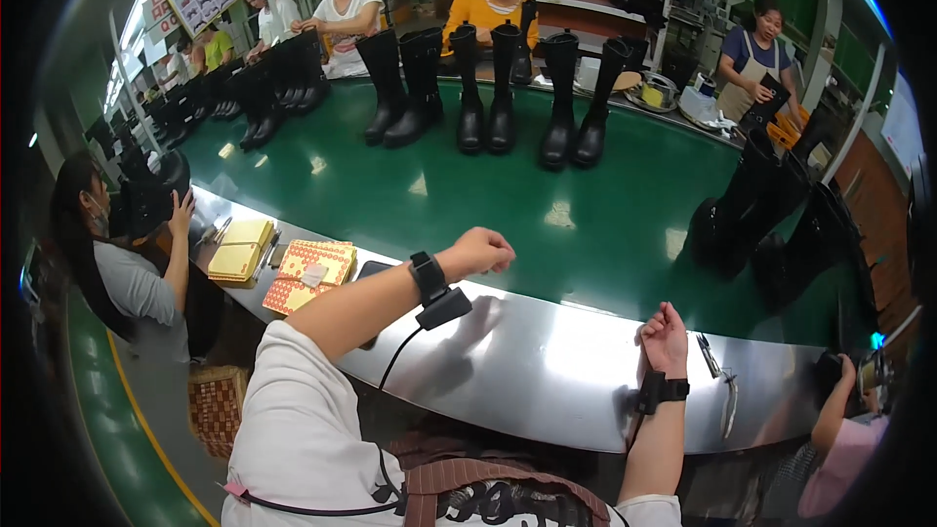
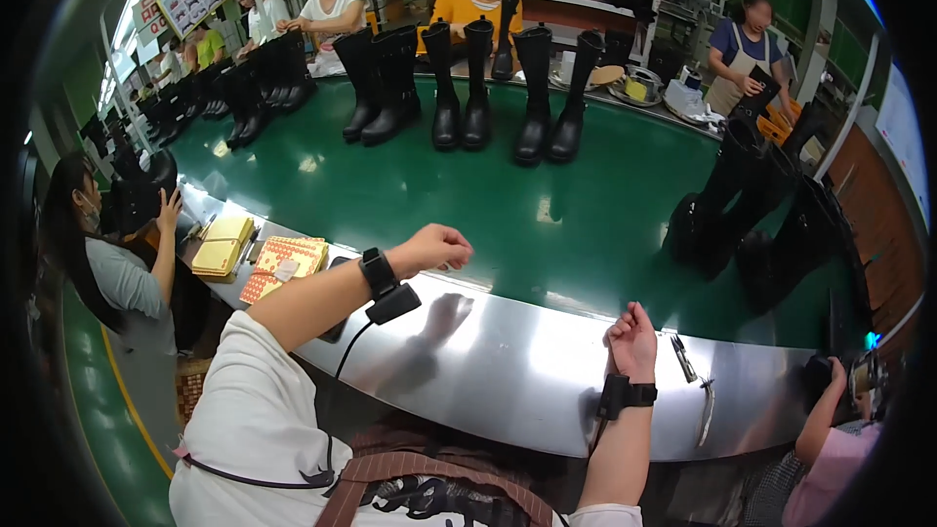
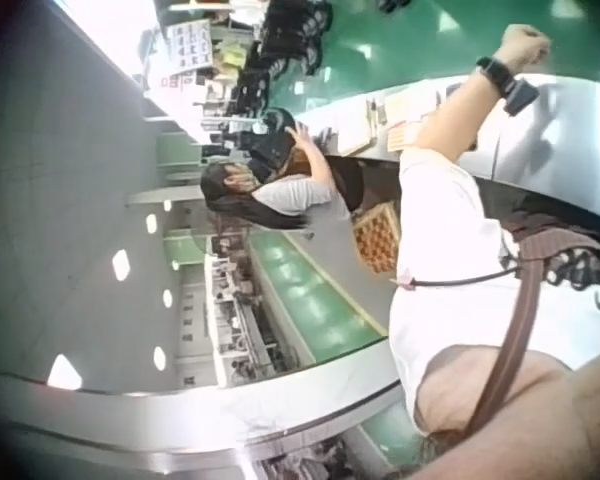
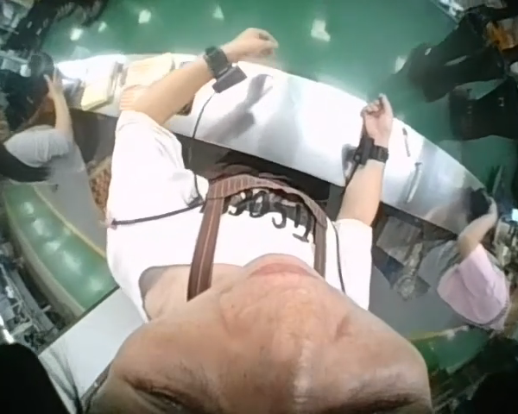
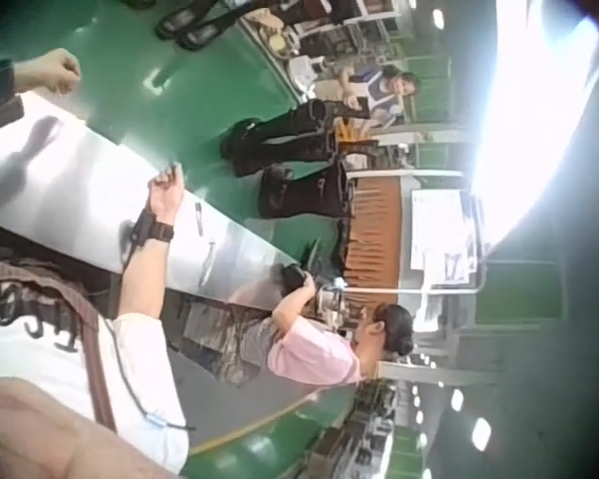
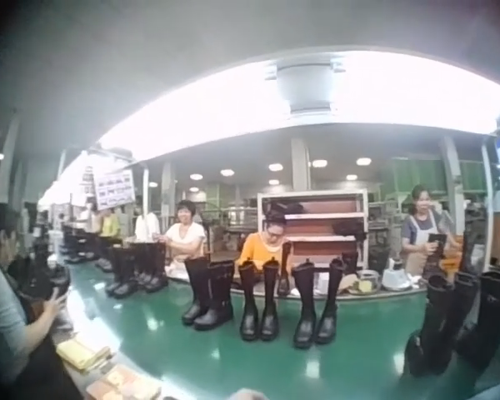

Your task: Inspecting, pairing, and trimming threads from black boots on a production line.

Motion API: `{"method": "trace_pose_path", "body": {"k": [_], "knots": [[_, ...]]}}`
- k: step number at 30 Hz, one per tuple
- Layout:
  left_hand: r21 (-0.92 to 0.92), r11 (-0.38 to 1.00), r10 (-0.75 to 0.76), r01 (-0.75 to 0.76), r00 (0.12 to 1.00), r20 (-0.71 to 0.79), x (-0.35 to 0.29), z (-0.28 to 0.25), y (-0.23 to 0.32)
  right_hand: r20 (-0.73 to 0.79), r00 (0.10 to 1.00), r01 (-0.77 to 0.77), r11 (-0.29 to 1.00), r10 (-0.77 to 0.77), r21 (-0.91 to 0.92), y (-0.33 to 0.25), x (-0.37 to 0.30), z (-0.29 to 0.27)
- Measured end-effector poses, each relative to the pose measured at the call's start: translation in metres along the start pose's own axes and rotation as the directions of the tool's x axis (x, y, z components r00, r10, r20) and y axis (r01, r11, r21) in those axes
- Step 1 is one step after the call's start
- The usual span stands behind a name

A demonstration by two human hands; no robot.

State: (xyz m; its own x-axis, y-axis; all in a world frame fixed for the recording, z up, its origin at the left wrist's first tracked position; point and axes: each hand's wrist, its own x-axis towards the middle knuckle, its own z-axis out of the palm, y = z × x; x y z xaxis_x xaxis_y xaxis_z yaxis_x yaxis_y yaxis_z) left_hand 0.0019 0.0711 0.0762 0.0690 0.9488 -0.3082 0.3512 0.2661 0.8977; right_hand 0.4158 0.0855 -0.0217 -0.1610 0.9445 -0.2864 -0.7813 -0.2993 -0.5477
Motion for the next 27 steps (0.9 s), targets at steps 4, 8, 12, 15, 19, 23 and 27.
{"method": "trace_pose_path", "body": {"k": [4, 8, 12, 15, 19, 23, 27], "knots": [[0.063, 0.996, -0.034, 0.057, 0.945, -0.325, 0.068, -0.054, -0.008, 0.005, 1.000, -0.011, 1.000, 0.011, 0.001, -0.003, 0.000, 0.001], [0.242, 0.954, 0.007, 0.175, 0.796, -0.606, 0.145, -0.107, -0.019, 0.018, 1.000, -0.019, 1.000, 0.019, -0.009, -0.003, -0.003, 0.003], [0.272, 0.905, -0.068, 0.328, 0.741, -0.668, 0.212, -0.146, -0.027, -0.008, 0.999, -0.042, 0.999, 0.042, 0.001, -0.005, -0.008, 0.007], [0.345, 0.854, -0.026, 0.389, 0.695, -0.719, 0.259, -0.164, -0.033, -0.051, 0.997, -0.063, 0.997, 0.061, -0.036, -0.009, -0.012, 0.013], [0.332, 0.867, -0.019, 0.370, 0.692, -0.722, 0.308, -0.179, -0.047, -0.122, 0.992, -0.058, 0.992, 0.044, -0.110, -0.009, -0.017, 0.024], [0.405, 0.874, 0.100, 0.271, 0.714, -0.693, 0.347, -0.187, -0.068, -0.172, 0.985, -0.008, 0.986, -0.022, -0.168, -0.006, -0.021, 0.032], [0.449, 0.888, 0.256, 0.103, 0.701, -0.665, 0.368, -0.196, -0.090, -0.184, 0.981, 0.017, 0.979, -0.056, -0.205, -0.005, -0.023, 0.036]]}}
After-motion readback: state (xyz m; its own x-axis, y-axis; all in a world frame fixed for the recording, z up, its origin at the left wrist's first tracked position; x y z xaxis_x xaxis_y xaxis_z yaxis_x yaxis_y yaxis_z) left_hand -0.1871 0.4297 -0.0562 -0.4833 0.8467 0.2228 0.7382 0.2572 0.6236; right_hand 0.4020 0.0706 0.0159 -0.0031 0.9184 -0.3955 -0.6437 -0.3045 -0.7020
